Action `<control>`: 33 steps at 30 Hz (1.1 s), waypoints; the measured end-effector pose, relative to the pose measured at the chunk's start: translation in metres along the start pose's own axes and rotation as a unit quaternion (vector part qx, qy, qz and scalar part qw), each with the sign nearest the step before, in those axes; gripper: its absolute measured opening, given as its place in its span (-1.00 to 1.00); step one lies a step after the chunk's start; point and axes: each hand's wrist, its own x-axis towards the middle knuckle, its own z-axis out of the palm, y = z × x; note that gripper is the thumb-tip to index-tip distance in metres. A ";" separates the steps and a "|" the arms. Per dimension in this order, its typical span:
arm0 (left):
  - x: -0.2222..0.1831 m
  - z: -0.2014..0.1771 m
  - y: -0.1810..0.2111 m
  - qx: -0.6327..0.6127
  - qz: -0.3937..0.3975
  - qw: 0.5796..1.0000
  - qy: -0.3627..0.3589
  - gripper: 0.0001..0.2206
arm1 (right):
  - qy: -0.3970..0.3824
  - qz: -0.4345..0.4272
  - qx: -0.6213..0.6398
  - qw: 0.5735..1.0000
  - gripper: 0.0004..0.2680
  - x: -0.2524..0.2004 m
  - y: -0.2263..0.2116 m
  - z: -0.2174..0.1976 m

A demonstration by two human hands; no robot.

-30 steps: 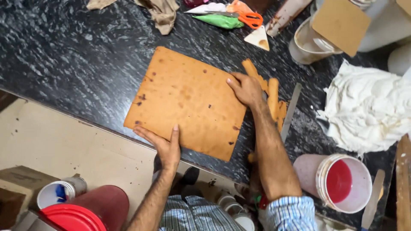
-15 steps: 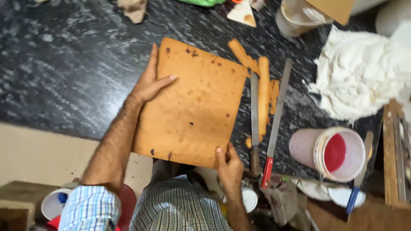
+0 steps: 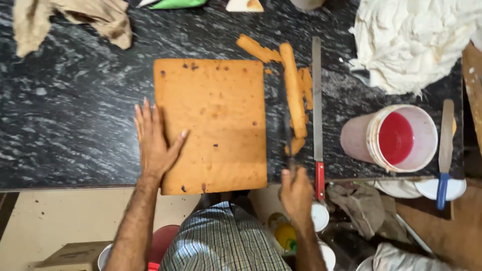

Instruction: The person is trimming the outer crust and edges of a large sponge cake using a long kitchen knife on a marble table.

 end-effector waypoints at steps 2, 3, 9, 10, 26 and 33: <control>0.017 0.010 0.029 0.176 0.056 0.980 0.079 -0.16 | -0.059 0.064 0.009 0.996 -0.76 -0.009 -0.002 0.009; 0.029 0.027 0.047 0.175 0.058 0.980 0.073 -0.16 | -0.058 0.070 0.007 0.996 -0.76 -0.010 -0.003 0.009; 0.092 0.125 0.097 0.254 0.234 0.938 -0.027 -0.38 | -0.073 0.063 0.006 0.995 -0.76 -0.012 -0.047 -0.001; 0.104 0.133 0.102 0.279 0.217 0.935 -0.015 -0.40 | -0.062 0.060 0.022 0.996 -0.76 -0.011 -0.051 0.003; 0.126 0.113 0.147 0.291 -0.031 0.954 -0.064 -0.30 | -0.031 0.045 0.083 0.995 -0.80 -0.002 -0.033 -0.001; 0.124 0.142 0.096 0.303 0.111 0.945 -0.062 -0.38 | -0.051 0.050 0.114 0.991 -0.79 0.000 -0.044 -0.001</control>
